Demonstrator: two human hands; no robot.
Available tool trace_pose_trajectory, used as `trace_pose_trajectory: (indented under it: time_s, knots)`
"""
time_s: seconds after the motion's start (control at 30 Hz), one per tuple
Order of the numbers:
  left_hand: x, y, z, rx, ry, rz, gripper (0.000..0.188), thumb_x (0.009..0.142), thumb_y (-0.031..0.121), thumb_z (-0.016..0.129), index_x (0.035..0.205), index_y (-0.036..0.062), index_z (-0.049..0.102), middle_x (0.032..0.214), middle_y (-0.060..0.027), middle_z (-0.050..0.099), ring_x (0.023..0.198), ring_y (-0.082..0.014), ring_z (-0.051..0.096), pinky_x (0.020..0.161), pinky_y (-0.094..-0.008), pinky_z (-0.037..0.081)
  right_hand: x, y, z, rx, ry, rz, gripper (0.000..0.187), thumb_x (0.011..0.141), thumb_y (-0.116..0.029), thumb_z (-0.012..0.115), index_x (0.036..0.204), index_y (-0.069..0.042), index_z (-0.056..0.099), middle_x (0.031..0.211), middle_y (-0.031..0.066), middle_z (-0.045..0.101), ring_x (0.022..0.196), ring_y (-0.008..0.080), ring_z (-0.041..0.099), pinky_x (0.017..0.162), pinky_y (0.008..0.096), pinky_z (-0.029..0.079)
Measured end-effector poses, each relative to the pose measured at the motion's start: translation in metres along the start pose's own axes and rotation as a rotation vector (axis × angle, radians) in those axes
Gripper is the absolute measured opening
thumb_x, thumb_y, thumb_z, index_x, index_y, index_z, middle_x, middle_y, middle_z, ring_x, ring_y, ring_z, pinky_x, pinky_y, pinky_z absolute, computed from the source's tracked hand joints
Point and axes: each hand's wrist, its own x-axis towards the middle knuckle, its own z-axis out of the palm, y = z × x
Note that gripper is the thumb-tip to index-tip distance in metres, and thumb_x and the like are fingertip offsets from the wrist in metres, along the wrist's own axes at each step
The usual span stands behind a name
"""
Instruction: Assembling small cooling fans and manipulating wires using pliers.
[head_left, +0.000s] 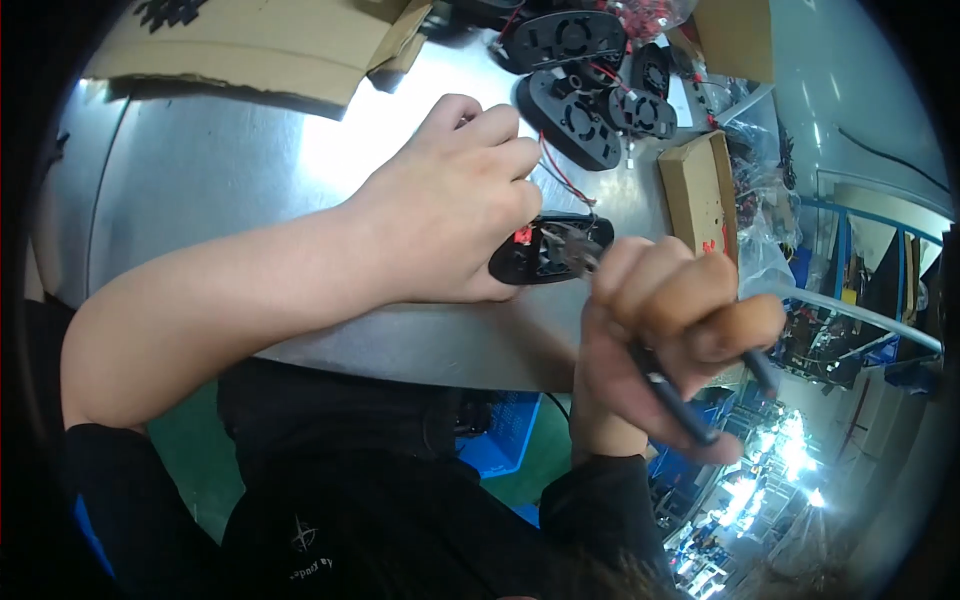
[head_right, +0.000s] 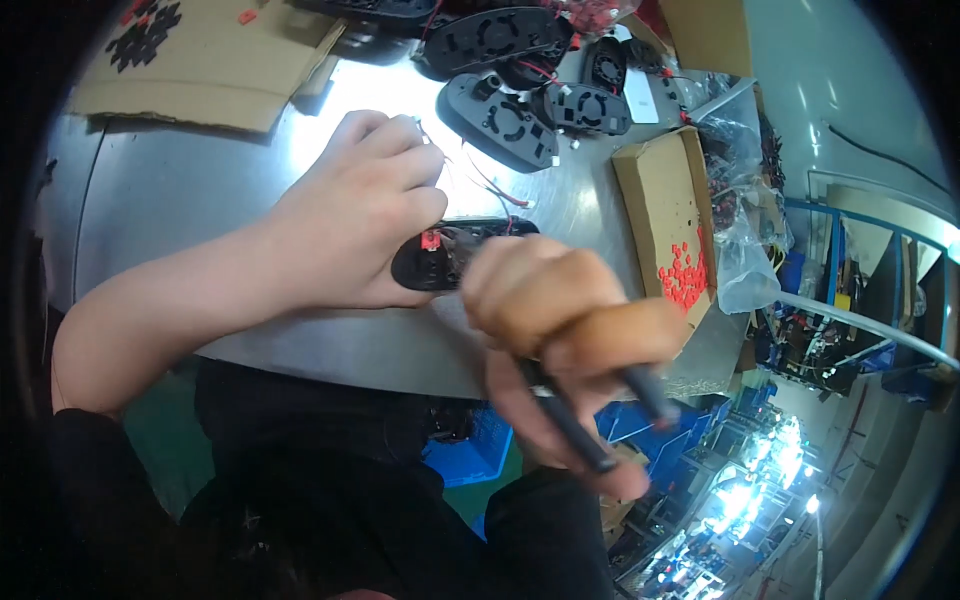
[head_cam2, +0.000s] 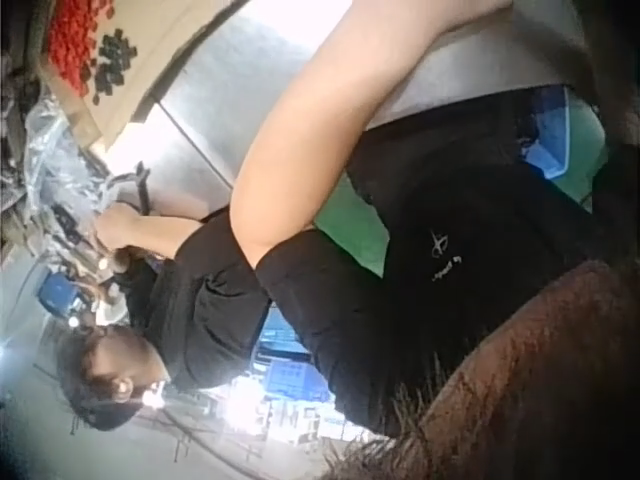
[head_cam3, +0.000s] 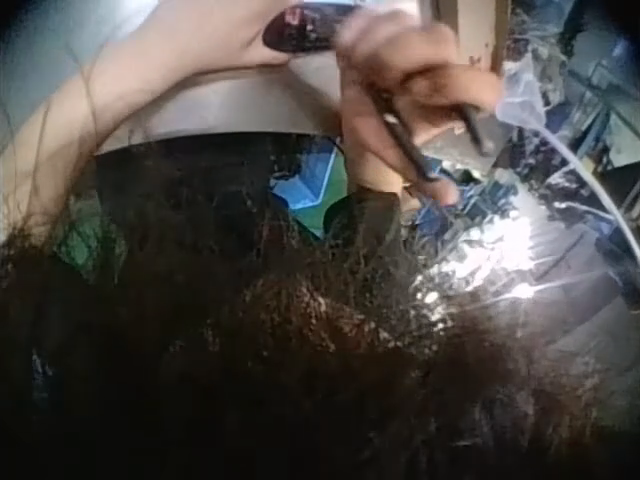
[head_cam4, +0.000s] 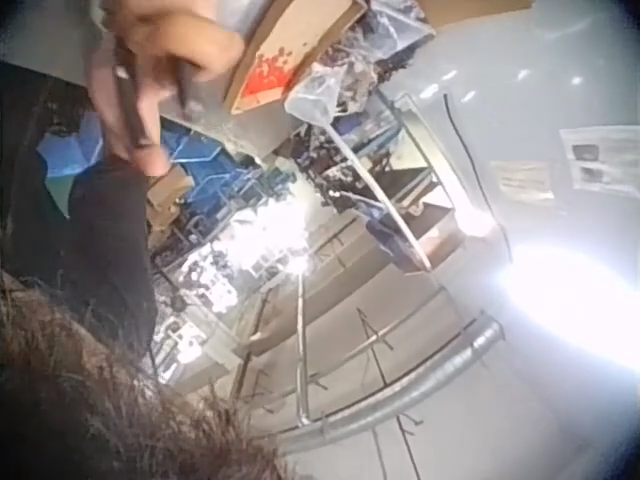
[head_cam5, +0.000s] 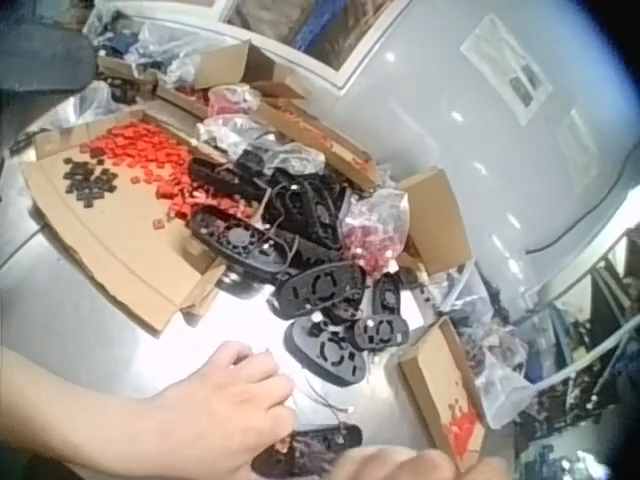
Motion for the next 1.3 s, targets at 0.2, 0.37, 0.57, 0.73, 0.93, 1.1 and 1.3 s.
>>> trace_pose_trajectory:
  time_s: [0.2,0.37,0.57,0.73,0.93,1.1,1.3]
  knots:
    - [0.002,0.002,-0.004,0.088,-0.004,0.016,0.040,0.069,0.043,0.082,0.078,0.0052,0.073,0.091,-0.0067,0.062,0.106,-0.0254,0.058,0.104,-0.0441,0.042,0.003,-0.008,0.000,0.031,0.074,0.050,0.068,0.086,-0.077,0.070,0.098,-0.017,0.040,0.074,0.0006,0.044,0.057,0.0128,0.040,0.054,0.0292,0.033]
    - [0.004,0.003,-0.006,0.115,-0.029,0.015,0.039,0.070,0.042,0.082,0.077,0.0050,0.073,0.090,-0.0071,0.062,0.105,-0.0256,0.058,0.104,-0.0440,0.042,0.002,-0.003,-0.005,-0.024,-0.015,0.127,0.070,0.087,-0.082,0.063,0.098,-0.017,0.040,0.074,0.0016,0.045,0.056,0.0146,0.043,0.053,0.0303,0.038]
    - [0.003,0.001,-0.005,0.120,-0.014,0.024,0.039,0.069,0.042,0.082,0.077,0.0052,0.073,0.090,-0.0071,0.063,0.105,-0.0253,0.058,0.104,-0.0441,0.042,0.003,0.001,-0.005,-0.002,-0.038,0.136,0.074,0.085,-0.087,0.060,0.099,-0.016,0.040,0.077,0.0027,0.044,0.058,0.0153,0.043,0.053,0.0307,0.039]
    - [0.004,0.001,-0.005,0.088,-0.028,-0.020,0.042,0.070,0.045,0.080,0.077,0.0044,0.074,0.089,-0.0073,0.063,0.104,-0.0256,0.058,0.101,-0.0426,0.042,0.006,0.002,-0.007,0.078,0.079,0.229,0.078,0.083,-0.089,0.059,0.103,-0.015,0.041,0.083,0.0057,0.044,0.062,0.0171,0.042,0.059,0.0328,0.039]
    - [-0.001,-0.001,-0.005,0.091,-0.020,-0.030,0.044,0.071,0.047,0.080,0.077,0.0043,0.074,0.090,-0.0076,0.064,0.104,-0.0256,0.058,0.100,-0.0419,0.042,0.005,0.010,-0.017,0.090,0.060,0.236,0.078,0.085,-0.089,0.055,0.101,-0.014,0.040,0.080,0.0064,0.044,0.062,0.0186,0.044,0.060,0.0359,0.040]
    - [0.003,0.001,-0.005,0.071,-0.034,-0.007,0.043,0.071,0.046,0.081,0.079,0.0044,0.074,0.092,-0.0080,0.064,0.105,-0.0257,0.058,0.101,-0.0422,0.042,0.010,0.007,-0.032,0.137,0.082,0.301,0.078,0.086,-0.090,0.048,0.099,-0.013,0.040,0.076,0.0070,0.045,0.059,0.0196,0.046,0.057,0.0379,0.043]
    - [0.002,0.002,-0.007,0.070,-0.061,-0.011,0.041,0.071,0.044,0.081,0.079,0.0053,0.075,0.092,-0.0082,0.064,0.106,-0.0255,0.058,0.102,-0.0432,0.042,0.004,0.005,-0.020,0.009,0.013,0.188,0.078,0.088,-0.091,0.046,0.099,-0.014,0.039,0.072,0.0058,0.043,0.054,0.0185,0.045,0.051,0.0354,0.045]
